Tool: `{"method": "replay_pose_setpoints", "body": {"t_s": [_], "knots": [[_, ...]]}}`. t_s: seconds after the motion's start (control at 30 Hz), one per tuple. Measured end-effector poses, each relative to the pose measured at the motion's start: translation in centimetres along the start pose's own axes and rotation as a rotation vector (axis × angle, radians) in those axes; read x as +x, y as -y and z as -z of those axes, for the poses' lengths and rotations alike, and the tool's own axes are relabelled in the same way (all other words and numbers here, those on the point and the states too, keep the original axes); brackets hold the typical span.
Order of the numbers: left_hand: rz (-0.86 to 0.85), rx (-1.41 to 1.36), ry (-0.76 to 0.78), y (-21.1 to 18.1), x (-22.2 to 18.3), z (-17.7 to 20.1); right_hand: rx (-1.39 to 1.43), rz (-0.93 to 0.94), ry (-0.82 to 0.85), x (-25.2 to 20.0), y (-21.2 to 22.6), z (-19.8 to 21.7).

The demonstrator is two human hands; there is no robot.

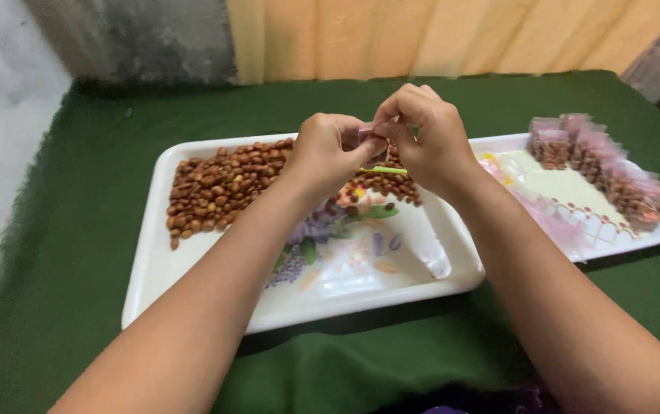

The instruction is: The person is manually filling small plastic bags with roasted peanuts from a tray.

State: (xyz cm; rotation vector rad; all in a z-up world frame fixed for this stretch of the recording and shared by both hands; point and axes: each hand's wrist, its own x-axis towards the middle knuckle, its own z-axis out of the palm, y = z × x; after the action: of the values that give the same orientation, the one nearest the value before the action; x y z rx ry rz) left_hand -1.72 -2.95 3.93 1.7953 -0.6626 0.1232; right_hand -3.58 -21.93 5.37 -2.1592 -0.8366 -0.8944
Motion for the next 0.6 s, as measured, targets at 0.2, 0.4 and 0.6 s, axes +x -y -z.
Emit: {"method": "replay_pose_setpoints", "body": {"t_s": [0.2,0.4,0.6], "knots": [[-0.188,-0.235,0.099,-2.1,3.2,-4.4,0.006,-0.118,-0.033,-1.0,0.7,5.1],[-0.066,-0.398,0.226,-2.5,6.4,-11.9,-0.072,-0.243,0.007,-3.9,-2.3,11.6],[-0.07,0.032,0.339,-2.8,8.2,-16.0,-0.053,-0.494,0.101,-6.6,-4.7,15.7]]}}
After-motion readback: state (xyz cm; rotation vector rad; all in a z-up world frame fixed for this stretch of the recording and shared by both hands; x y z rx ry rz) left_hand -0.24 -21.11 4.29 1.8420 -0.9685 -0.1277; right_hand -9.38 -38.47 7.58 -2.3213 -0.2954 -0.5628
